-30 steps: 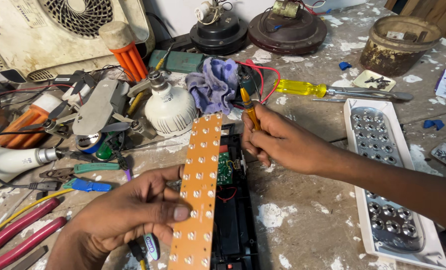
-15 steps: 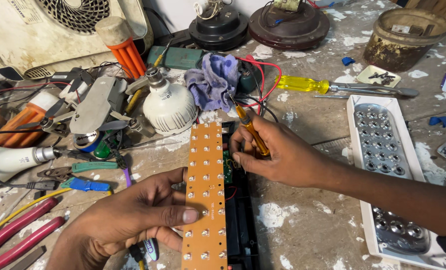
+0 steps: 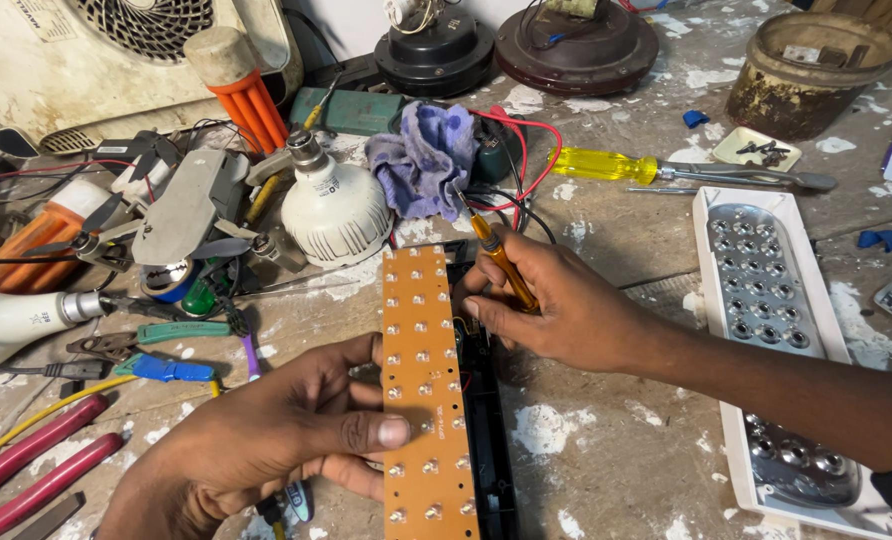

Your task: The person repairs an LED emergency light on a cluttered workbench. They use a soldering iron to work on the small green circuit board inside the black housing, reposition wires, then fit the LED panel and diffuser plate back into the white housing and close the unit.

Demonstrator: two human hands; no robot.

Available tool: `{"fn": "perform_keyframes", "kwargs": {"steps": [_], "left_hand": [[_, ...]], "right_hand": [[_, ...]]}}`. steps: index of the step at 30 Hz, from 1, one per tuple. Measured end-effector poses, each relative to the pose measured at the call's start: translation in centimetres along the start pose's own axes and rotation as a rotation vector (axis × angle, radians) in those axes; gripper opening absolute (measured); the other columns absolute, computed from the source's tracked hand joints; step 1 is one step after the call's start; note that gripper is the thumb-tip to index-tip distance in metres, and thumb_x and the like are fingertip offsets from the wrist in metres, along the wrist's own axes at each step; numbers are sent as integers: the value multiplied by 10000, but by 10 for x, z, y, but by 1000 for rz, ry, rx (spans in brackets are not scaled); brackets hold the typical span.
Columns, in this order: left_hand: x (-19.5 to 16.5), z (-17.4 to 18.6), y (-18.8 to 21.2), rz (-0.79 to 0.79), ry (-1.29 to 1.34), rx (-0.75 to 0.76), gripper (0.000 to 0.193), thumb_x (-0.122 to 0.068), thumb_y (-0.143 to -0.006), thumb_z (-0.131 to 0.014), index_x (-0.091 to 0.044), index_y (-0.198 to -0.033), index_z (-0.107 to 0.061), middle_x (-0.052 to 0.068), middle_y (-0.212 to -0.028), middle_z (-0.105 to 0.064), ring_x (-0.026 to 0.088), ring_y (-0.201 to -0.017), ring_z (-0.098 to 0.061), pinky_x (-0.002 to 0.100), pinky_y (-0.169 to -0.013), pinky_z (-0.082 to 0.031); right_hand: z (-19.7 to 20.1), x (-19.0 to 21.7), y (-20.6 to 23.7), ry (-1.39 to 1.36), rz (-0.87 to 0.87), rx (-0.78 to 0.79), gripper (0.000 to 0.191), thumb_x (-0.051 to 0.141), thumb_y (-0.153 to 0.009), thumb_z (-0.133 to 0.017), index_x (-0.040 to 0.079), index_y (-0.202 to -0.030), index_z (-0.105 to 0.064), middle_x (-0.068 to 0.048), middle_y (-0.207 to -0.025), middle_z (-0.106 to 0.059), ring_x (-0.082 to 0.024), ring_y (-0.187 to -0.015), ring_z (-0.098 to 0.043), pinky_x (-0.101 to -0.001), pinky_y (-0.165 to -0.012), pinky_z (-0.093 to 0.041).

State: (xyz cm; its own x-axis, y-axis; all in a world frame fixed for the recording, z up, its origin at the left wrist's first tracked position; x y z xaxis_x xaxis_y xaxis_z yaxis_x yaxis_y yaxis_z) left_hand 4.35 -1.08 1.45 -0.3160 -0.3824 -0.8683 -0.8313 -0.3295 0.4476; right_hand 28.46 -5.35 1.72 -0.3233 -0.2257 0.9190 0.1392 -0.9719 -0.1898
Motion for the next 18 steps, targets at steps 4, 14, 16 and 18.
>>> {"fn": "perform_keyframes", "kwargs": {"steps": [4, 14, 16, 18], "left_hand": [[-5, 3, 0, -42, 40, 20, 739, -138, -875, -768, -112, -1536, -436, 85, -1123, -761, 131, -918, -727, 289, -724, -624], [-2, 8, 4, -142, 25, 10, 801, -118, -877, -816, -93, -1573, -420, 139, -1095, -804, 148, -853, -748, 291, -686, -623], [-5, 4, 7, -138, 18, 52, 818, -113, -851, -836, -93, -1568, -442, 137, -1078, -813, 150, -858, -751, 284, -684, -617], [-9, -2, 10, -127, 45, 111, 817, -91, -840, -850, -91, -1546, -439, 133, -1057, -796, 154, -881, -741, 292, -697, -610]], "right_hand": [[1, -4, 0, -27, 0, -28, 274, 55, -970, -642, 90, -916, -375, -33, -934, -580, -54, -645, -583, -252, -530, -495], [14, -10, -3, -60, 100, -201, 209, 109, -1021, -659, 80, -970, -458, 44, -847, -434, -28, -750, -412, -230, -617, -379], [17, -10, -4, -28, 76, -213, 165, 127, -1029, -652, 64, -991, -505, 48, -830, -456, -30, -748, -424, -235, -615, -384], [18, -6, -7, -20, 100, -204, 110, 136, -1069, -626, 41, -1049, -574, 47, -852, -487, -30, -790, -457, -236, -660, -419]]}}
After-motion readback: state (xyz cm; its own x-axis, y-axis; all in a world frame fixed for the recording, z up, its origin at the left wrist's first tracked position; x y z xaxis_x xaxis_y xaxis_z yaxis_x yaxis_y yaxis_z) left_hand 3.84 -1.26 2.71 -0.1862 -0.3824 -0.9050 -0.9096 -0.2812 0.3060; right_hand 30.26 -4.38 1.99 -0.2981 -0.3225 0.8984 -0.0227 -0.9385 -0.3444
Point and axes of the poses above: each hand's wrist, its own y-axis away from the middle knuckle, its own z-axis out of the back of the hand, x = y × z, the point moved 4 cm from there along -y, towards the middle knuckle
